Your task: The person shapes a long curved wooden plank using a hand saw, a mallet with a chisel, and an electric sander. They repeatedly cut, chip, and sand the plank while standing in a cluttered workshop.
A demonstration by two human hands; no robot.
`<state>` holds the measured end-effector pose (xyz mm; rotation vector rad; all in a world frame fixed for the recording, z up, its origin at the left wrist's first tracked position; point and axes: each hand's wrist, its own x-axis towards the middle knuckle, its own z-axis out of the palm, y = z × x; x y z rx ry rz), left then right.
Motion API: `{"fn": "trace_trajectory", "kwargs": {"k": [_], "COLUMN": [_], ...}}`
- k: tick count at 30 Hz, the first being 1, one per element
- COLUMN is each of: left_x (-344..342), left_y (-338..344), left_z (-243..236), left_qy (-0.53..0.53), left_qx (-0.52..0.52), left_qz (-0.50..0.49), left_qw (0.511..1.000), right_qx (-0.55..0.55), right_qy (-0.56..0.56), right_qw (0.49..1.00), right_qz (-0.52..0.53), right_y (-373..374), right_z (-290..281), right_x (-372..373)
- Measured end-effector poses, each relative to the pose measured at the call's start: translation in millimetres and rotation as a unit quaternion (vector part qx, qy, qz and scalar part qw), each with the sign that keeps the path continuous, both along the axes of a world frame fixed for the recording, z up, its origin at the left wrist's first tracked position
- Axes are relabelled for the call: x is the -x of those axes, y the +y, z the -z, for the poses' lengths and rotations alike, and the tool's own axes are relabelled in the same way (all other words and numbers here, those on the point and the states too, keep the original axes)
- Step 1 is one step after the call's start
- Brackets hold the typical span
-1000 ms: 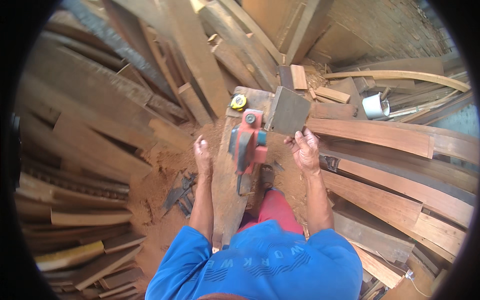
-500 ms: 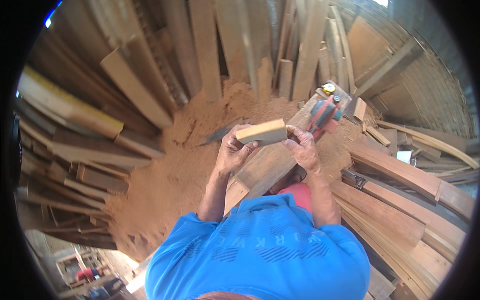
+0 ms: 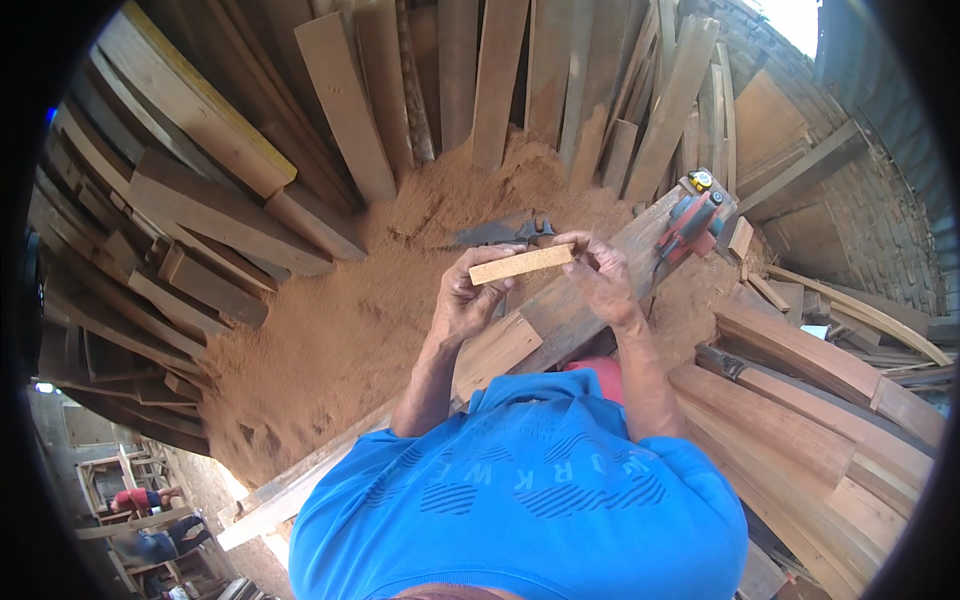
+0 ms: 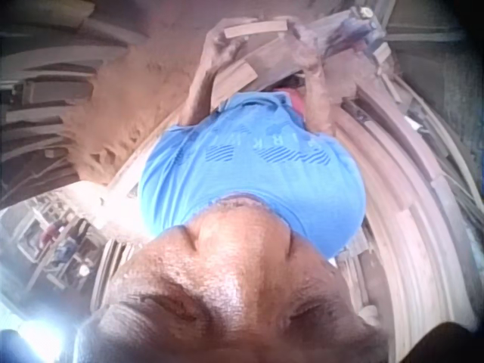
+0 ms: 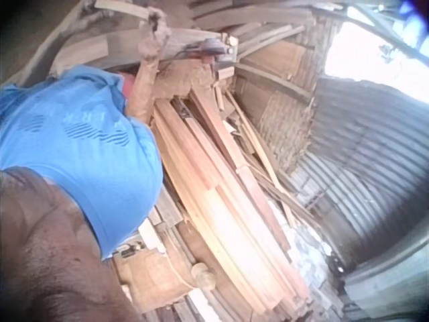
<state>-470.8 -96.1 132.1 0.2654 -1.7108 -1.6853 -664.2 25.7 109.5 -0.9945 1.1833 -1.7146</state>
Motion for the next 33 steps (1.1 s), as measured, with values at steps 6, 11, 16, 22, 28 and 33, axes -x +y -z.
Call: {"fn": "trace_trajectory", "kwargs": {"k": [6, 11, 16, 22, 28, 33], "left_x": [-22, -49, -89, -173, -211, -210], "left_y": [0, -14, -10, 24, 77, 93], "left_z": [-1, 28, 85, 183, 209, 224], "left_qy": [-0.089, -0.224, -0.313, -0.511, -0.7, -0.63], "left_qx": [-0.03, -0.094, -0.186, -0.198, -0.078, 0.132], "left_qz": [-0.047, -0.105, -0.096, -0.096, -0.105, -0.278], "left_qw": [0.994, 0.964, 0.927, 0.831, 0.702, 0.713], "right_qx": [-0.063, -0.103, -0.238, -0.327, -0.297, -0.276], "right_qy": [-0.018, 0.028, 0.102, 0.276, 0.363, 0.436], "right_qw": [0.998, 0.99, 0.965, 0.892, 0.853, 0.837], "right_qz": [0.011, 0.087, 0.035, -0.143, -0.23, -0.181], "right_y": [6, -17, -36, -50, -42, -34], "right_z": [10, 27, 105, 180, 234, 246], "right_x": [-17, -40, -49, -98, -156, -163]}}
